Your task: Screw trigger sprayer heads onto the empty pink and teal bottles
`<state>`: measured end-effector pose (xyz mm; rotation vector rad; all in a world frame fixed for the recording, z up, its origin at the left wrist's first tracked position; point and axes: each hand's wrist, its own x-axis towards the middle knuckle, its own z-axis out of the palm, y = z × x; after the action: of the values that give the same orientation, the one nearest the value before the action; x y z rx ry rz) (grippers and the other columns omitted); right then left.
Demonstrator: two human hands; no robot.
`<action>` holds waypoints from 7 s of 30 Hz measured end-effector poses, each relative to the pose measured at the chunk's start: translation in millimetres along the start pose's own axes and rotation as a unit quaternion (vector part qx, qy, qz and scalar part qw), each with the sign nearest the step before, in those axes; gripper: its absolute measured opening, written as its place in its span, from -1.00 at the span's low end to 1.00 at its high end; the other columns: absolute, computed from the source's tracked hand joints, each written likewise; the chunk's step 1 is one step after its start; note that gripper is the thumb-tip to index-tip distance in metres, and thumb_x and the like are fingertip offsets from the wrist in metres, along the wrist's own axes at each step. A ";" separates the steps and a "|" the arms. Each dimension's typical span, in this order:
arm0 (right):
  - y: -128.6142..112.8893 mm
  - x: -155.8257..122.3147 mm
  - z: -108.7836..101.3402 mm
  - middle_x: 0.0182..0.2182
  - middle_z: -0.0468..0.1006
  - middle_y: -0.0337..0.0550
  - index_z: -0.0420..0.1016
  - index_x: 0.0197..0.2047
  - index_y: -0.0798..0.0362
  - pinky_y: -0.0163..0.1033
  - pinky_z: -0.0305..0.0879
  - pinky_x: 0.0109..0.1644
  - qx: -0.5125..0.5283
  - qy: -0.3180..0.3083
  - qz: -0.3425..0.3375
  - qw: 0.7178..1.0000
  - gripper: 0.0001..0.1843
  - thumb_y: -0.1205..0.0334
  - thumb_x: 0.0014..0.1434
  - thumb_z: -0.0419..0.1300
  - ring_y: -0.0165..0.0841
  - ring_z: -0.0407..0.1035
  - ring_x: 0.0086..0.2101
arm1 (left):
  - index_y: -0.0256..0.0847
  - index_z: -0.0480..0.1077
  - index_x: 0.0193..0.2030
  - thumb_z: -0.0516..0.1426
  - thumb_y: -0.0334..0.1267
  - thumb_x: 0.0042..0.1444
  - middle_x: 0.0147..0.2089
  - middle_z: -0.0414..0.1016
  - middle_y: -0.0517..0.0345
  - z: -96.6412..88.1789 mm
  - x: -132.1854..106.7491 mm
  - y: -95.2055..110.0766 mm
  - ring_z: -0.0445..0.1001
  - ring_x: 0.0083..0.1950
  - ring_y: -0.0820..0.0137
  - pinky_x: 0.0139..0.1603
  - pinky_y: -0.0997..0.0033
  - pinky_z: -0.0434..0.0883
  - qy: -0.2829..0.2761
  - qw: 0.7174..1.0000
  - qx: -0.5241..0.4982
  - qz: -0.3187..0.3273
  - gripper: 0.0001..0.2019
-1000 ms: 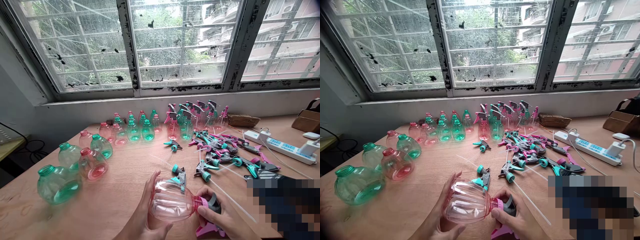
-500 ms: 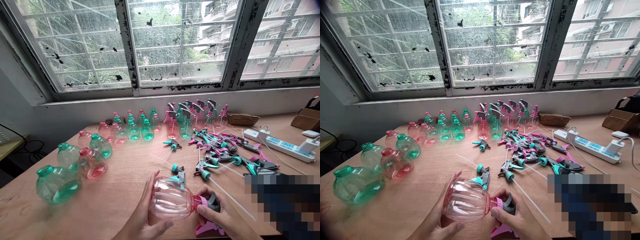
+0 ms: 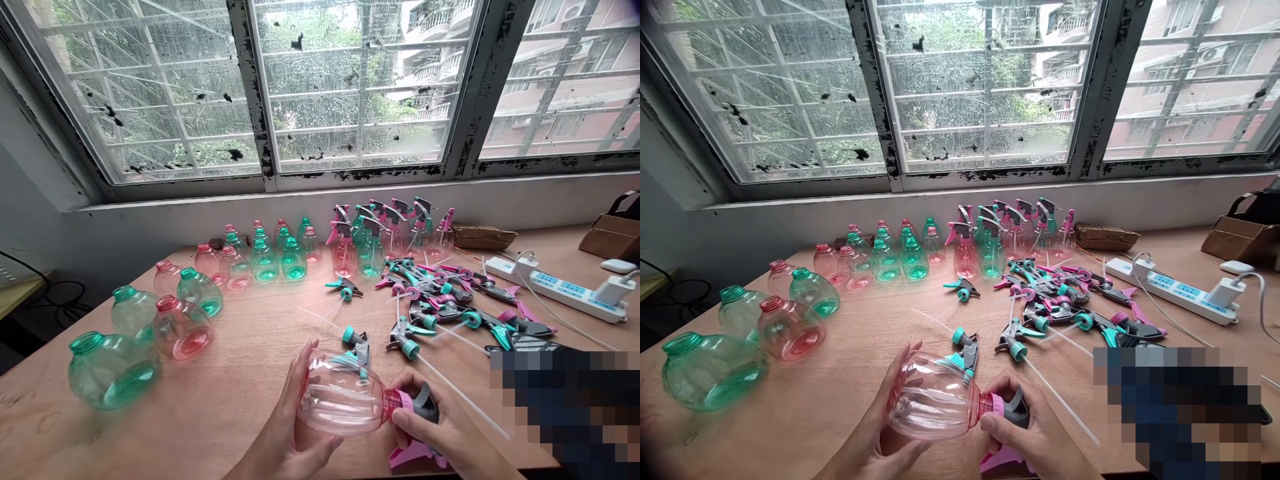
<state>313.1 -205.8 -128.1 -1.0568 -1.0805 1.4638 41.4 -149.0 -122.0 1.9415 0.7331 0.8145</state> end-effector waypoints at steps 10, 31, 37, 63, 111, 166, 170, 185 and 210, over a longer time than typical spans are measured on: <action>0.0 0.8 -0.8 -0.55 0.53 -0.32 0.48 -0.21 0.08 -0.38 0.30 -0.42 -0.027 0.016 -0.010 0.999 -0.51 -0.16 0.09 0.47 -0.46 0.35 -0.54 | 0.25 -0.37 0.56 0.24 -0.20 0.30 0.65 -0.29 0.04 3.0 -3.1 -13.6 -0.06 0.60 -0.05 0.57 -0.19 -0.06 0.011 0.999 -0.041 -0.013 -0.05; -1.4 0.6 1.5 -0.55 0.59 -0.31 0.47 -0.21 0.06 -0.37 0.42 -0.40 0.018 0.004 0.004 1.000 -0.53 -0.11 0.08 0.50 -0.42 0.49 -0.53 | 0.38 -0.38 0.51 0.29 -0.14 0.26 0.66 -0.34 0.09 1.2 2.9 -1.6 0.00 0.59 -0.01 0.54 -0.11 0.05 -0.022 0.996 -0.086 -0.028 -0.01; 0.3 1.5 0.0 -0.55 0.58 -0.30 0.45 -0.21 0.05 -0.36 0.37 -0.42 0.001 -0.012 0.003 1.000 -0.51 -0.14 0.08 0.48 -0.42 0.47 -0.54 | 0.24 -0.37 0.55 0.39 -0.10 0.14 0.64 -0.28 0.00 1.4 2.1 1.3 -0.15 0.61 -0.07 0.55 -0.07 0.05 -0.013 0.997 -0.065 -0.042 0.12; -3.7 -0.1 3.3 -0.57 0.57 -0.31 0.48 -0.22 0.04 -0.33 0.32 -0.42 -0.012 0.031 0.001 0.999 -0.49 -0.19 0.05 0.47 -0.37 0.45 -0.54 | 0.33 -0.48 0.54 0.21 -0.14 0.33 0.66 -0.33 0.05 1.0 0.5 -5.3 -0.15 0.62 0.00 0.57 -0.25 -0.19 -0.016 0.999 -0.030 -0.042 -0.03; 2.6 2.6 -1.0 -0.56 0.60 -0.28 0.49 -0.20 0.07 -0.35 0.29 -0.42 0.004 0.023 -0.012 1.000 -0.51 -0.12 0.06 0.50 -0.41 0.45 -0.53 | 0.26 -0.43 0.56 0.35 0.02 0.16 0.66 -0.34 0.02 1.2 -1.2 -12.4 -0.17 0.62 -0.09 0.58 -0.19 -0.17 0.002 0.997 -0.077 -0.031 0.12; -3.9 -0.5 2.3 -0.56 0.63 -0.26 0.48 -0.22 0.05 -0.29 0.29 -0.40 0.000 0.025 -0.010 1.000 -0.54 -0.16 0.12 0.44 -0.34 0.46 -0.54 | 0.19 -0.26 0.56 0.25 0.00 0.28 0.63 -0.16 0.01 3.0 0.6 14.5 0.04 0.56 -0.05 0.55 -0.05 0.07 -0.010 0.997 -0.063 -0.053 -0.10; -3.2 -0.7 2.4 -0.58 0.65 -0.23 0.48 -0.22 0.06 -0.29 0.30 -0.40 0.003 0.011 -0.006 1.000 -0.56 -0.14 0.14 0.44 -0.33 0.49 -0.54 | 0.15 -0.29 0.57 0.28 0.06 0.23 0.65 -0.24 0.00 0.6 -0.9 15.7 -0.09 0.60 -0.05 0.59 -0.10 -0.09 -0.009 0.994 -0.090 -0.059 -0.02; -0.2 0.6 0.2 -0.55 0.68 -0.21 0.49 -0.24 0.03 -0.29 0.32 -0.39 -0.002 0.001 0.003 1.000 -0.55 -0.11 0.04 0.51 -0.29 0.55 -0.52 | 0.11 -0.36 0.58 0.30 0.06 0.19 0.66 -0.32 0.01 -2.3 -1.7 -2.6 -0.26 0.63 -0.09 0.58 -0.20 -0.22 -0.031 0.998 -0.055 -0.022 0.06; 2.3 -10.3 5.0 -0.57 0.59 -0.23 0.53 -0.33 0.05 -0.36 0.27 -0.49 0.029 0.006 0.010 0.999 -0.44 -0.25 -0.11 0.53 -0.37 0.44 -0.57 | 0.30 -0.05 0.53 0.22 0.16 0.21 0.57 0.10 0.12 -13.9 -2.1 1.4 0.05 0.56 -0.17 0.52 -0.22 0.06 0.023 1.000 -0.004 -0.019 -0.18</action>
<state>309.2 -216.8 -128.4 -1.0363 -1.0151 1.4945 29.6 -144.3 -115.8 1.9016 0.7916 0.8404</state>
